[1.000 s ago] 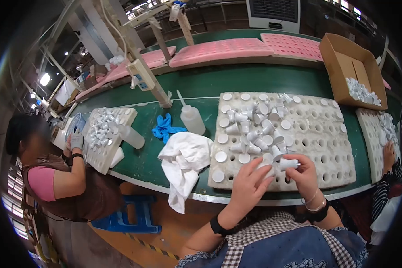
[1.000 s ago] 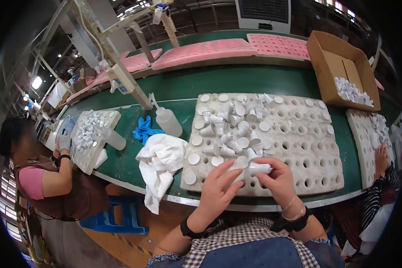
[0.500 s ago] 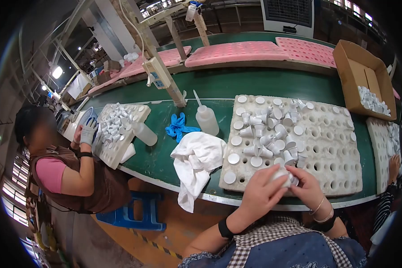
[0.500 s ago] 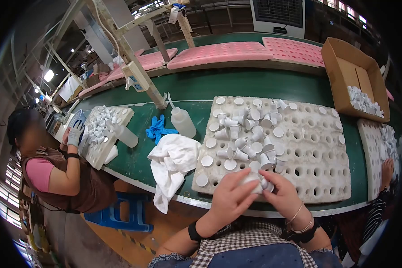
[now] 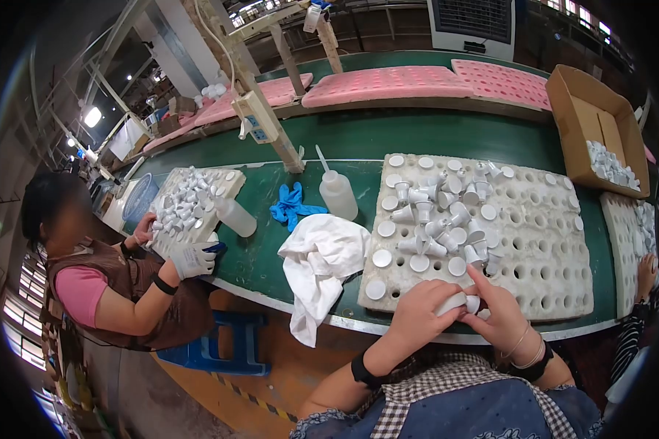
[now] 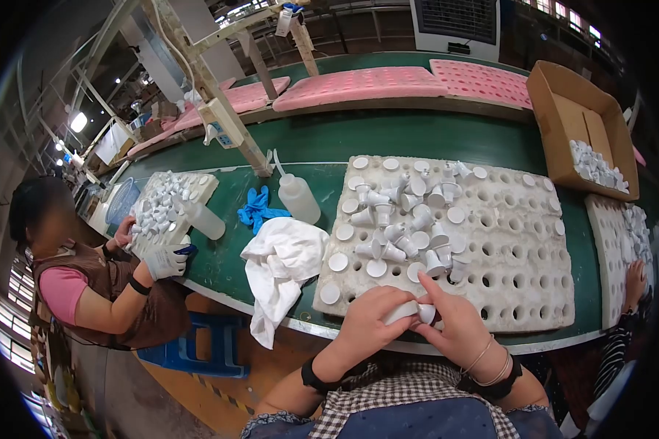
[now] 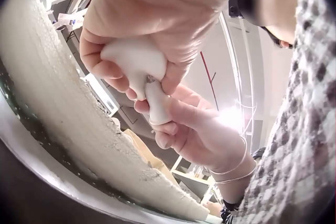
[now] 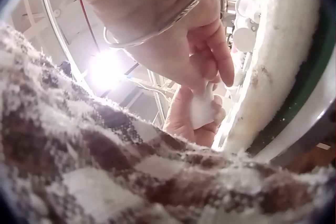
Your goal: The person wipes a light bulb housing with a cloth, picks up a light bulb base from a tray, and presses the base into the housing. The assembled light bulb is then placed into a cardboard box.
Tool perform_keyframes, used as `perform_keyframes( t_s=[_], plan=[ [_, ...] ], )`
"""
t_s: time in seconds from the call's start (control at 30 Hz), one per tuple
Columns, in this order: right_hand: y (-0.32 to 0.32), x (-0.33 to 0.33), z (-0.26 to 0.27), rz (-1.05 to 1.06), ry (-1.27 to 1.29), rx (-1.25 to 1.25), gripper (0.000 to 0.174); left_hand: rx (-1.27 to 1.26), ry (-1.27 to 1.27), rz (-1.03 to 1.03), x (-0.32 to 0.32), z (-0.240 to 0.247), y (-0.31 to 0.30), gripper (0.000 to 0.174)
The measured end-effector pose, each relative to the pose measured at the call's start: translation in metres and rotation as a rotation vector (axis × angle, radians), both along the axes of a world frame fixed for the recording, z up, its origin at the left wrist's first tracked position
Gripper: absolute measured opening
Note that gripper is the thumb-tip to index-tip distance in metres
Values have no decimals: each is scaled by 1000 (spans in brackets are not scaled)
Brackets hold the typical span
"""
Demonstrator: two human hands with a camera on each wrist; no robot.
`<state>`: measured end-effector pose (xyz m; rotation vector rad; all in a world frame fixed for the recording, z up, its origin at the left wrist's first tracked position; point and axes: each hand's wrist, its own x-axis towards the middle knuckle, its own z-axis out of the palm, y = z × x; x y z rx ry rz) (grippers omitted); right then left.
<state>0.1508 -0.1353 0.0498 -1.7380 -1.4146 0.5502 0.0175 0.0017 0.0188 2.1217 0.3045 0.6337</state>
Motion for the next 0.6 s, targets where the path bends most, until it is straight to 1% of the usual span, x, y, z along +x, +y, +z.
perform_keyframes(
  t_s=[0.03,0.07,0.13,0.17,0.23,0.27,0.3,0.33,0.37,0.4,0.43,0.47,0.5,0.53,0.6],
  plan=[
    [0,0,1,1,89,-11,78,-51,-39,4,0,-1,0,31],
    [-1,2,0,0,88,-14,78,-102,-79,9,0,-2,-1,30],
    [0,9,-4,106,-168,118,68,-113,-113,18,0,-5,1,30],
    [0,8,-3,104,-164,113,68,-125,-144,29,0,-5,1,31],
    [-1,3,0,22,-162,75,57,-180,-137,18,2,-3,4,30],
    [-1,2,-2,22,-156,69,57,-227,-135,9,1,-2,5,30],
    [0,3,-6,-10,-15,84,55,-238,-147,36,0,-2,7,28],
    [0,5,-12,-51,126,90,52,-141,-190,104,-1,-3,10,30],
    [0,8,-31,-92,428,95,46,-65,-225,155,-2,-5,11,31],
    [2,8,-19,-168,752,-49,41,-124,-259,197,-3,-5,9,35],
    [5,9,-16,-191,812,-55,36,-264,-292,223,-3,-14,6,37],
    [6,11,-18,-171,1023,5,36,-454,-293,251,-3,-13,0,35],
    [6,12,-20,-140,1201,49,38,-259,-363,239,-2,-6,1,34],
    [5,13,-17,-94,1253,67,41,-78,-373,248,-2,-9,2,33],
    [6,10,-21,-65,1343,70,43,193,-355,210,0,1,-2,28]
  ],
)
